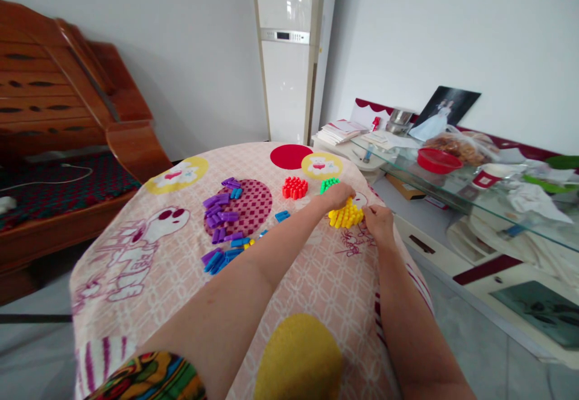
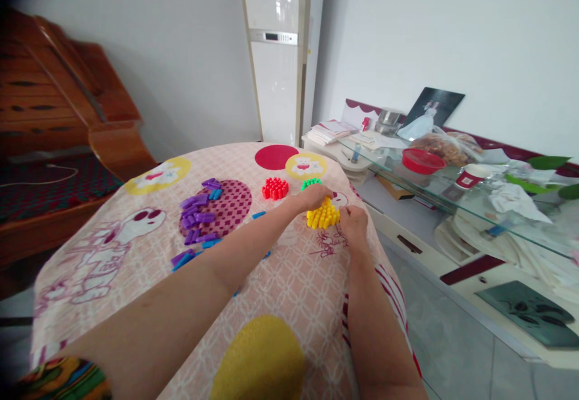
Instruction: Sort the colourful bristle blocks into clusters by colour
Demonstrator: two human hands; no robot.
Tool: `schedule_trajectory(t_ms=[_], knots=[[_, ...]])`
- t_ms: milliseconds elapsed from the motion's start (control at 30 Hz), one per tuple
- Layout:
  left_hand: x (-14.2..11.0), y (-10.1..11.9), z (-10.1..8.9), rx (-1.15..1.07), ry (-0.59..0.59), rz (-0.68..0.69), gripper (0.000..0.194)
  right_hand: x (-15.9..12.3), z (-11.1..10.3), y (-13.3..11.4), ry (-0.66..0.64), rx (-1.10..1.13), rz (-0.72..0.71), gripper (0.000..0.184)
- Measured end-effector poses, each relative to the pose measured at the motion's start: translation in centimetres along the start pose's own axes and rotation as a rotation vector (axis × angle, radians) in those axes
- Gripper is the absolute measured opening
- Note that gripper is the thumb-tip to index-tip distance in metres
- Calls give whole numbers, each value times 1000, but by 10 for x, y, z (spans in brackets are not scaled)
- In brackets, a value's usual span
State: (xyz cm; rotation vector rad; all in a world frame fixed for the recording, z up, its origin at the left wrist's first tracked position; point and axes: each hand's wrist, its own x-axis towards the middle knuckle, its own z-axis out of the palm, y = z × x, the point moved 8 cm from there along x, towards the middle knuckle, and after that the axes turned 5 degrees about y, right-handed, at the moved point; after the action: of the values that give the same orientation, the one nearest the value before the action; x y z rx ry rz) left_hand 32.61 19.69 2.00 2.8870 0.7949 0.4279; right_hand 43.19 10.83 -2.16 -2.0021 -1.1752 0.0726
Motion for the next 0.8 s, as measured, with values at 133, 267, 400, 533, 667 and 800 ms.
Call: schedule_trajectory(t_ms=[133, 267, 400, 533, 667, 800], knots=[[-3, 3, 8, -29, -84, 37, 50, -1, 0, -1, -2, 8, -7, 38], [-11, -1, -4, -41, -68, 13, 56, -1, 0, 0, 5, 4, -6, 37], [-36, -12, -35, -111, 46, -5, 47, 0, 1, 2, 10, -8, -3, 37], [-80, -37, -68, -270, 121, -68, 40, 1, 3, 2, 5, -32, -12, 37], [-115, -61, -89, -276, 120, -156, 34, 1, 0, -2, 16, -79, -28, 38], [-131, -57, -91, -190, 115, -210, 31, 1, -14, -9, 142, -181, -66, 38]])
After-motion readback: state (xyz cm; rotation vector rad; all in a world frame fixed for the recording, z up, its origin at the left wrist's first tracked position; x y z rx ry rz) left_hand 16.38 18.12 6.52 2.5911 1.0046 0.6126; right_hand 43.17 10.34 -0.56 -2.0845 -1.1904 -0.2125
